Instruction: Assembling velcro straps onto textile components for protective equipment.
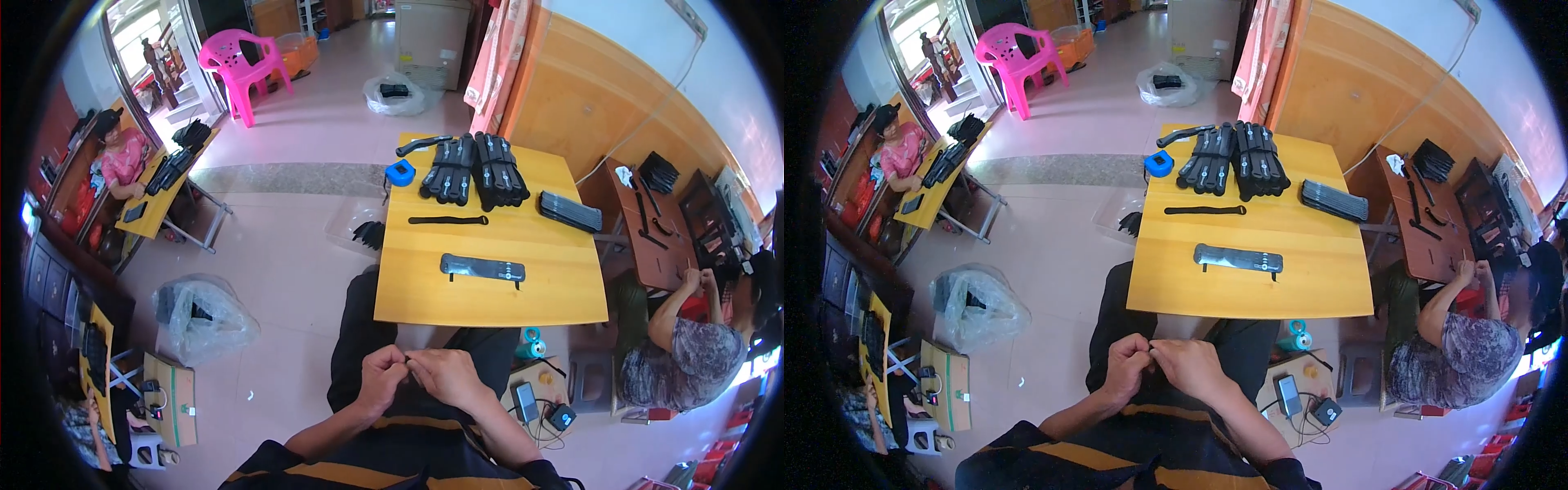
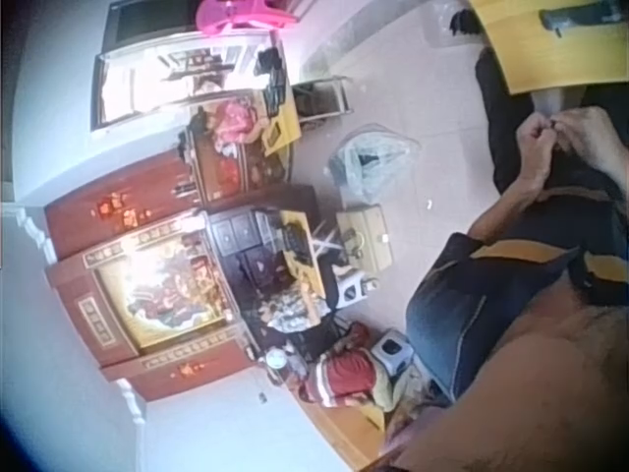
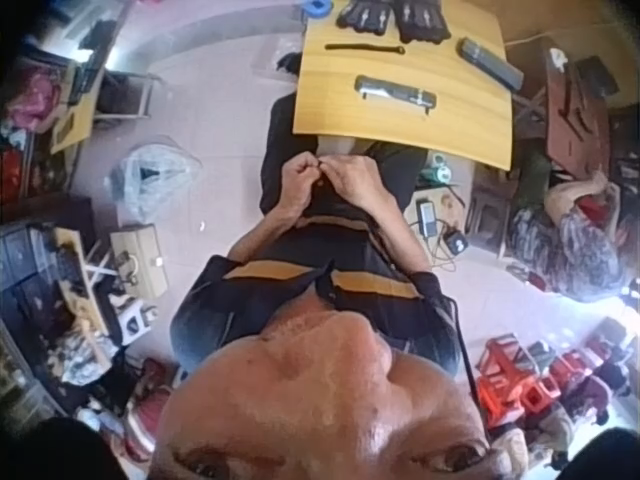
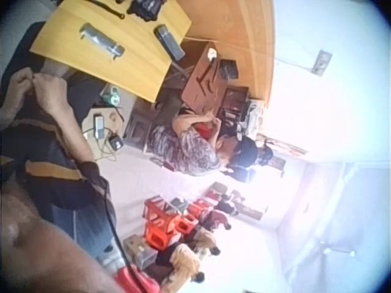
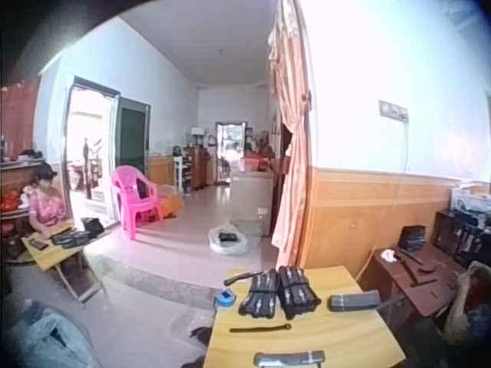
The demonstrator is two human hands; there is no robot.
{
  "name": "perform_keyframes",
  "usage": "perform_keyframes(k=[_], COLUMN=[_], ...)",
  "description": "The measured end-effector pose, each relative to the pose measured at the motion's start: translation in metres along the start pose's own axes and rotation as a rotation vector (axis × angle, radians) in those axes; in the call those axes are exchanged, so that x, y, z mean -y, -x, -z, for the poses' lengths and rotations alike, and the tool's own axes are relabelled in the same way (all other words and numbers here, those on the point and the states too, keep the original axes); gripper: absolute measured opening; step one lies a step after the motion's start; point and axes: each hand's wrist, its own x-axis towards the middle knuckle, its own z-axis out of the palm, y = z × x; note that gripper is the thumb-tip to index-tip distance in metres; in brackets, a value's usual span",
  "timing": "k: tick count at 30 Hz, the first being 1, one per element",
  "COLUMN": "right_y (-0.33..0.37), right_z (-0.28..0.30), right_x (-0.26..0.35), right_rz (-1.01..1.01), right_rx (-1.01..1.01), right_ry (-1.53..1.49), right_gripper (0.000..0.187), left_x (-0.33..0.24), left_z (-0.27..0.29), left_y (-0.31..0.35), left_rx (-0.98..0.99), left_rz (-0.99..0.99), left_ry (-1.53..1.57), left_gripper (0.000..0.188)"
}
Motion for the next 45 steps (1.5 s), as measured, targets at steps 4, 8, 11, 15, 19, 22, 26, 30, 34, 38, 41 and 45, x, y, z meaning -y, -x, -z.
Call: perform_keyframes(k=[4,8,11,15,19,22,26,30,34,38,41,45], right_y=[-0.007,-0.017,-0.011,-0.006,-0.008,-0.009,-0.008,-0.009,-0.005,0.0,-0.004,-0.005], right_z=[0.004,0.019,0.014,0.008,0.0,-0.006,-0.009,-0.013,-0.013,-0.017,-0.013,-0.018], right_x=[0.008,0.032,0.023,0.014,0.014,0.012,0.008,0.005,0.001,-0.001,0.005,0.001], right_rz=[0.036,-0.06,-0.014,0.025,0.045,0.073,0.093,0.045,-0.132,-0.123,-0.068,-0.008], right_rx=[-0.056,-0.224,-0.142,-0.153,-0.183,-0.226,-0.27,-0.311,-0.202,-0.224,-0.272,-0.35], right_ry=[0.073,0.08,0.07,0.013,-0.008,-0.05,-0.137,-0.177,-0.374,-0.338,-0.251,-0.204], right_gripper=[0.016,0.014,0.014,0.015,0.012,0.011,0.013,0.012,0.014,0.014,0.013,0.013], left_x=[0.001,-0.003,-0.01,-0.014,-0.015,-0.019,-0.025,-0.03,-0.036,-0.027,-0.033,-0.038], left_z=[0.002,0.004,0.002,0.002,0.003,0.004,0.003,0.005,0.002,0.0,-0.003,-0.004], left_y=[-0.007,-0.013,-0.013,-0.008,-0.01,-0.009,-0.007,-0.015,-0.013,-0.015,-0.016,-0.019], left_rx=[-0.019,-0.03,-0.024,-0.007,-0.019,-0.025,-0.037,-0.005,0.035,0.008,-0.016,0.0], left_rz=[-0.132,-0.2,-0.248,-0.248,-0.341,-0.379,-0.422,-0.382,-0.361,-0.381,-0.4,-0.403], left_ry=[-0.096,-0.159,-0.22,-0.308,-0.392,-0.372,-0.422,-0.417,-0.405,-0.428,-0.448,-0.461], left_gripper=[0.015,0.016,0.017,0.017,0.017,0.017,0.017,0.016,0.017,0.017,0.017,0.018])
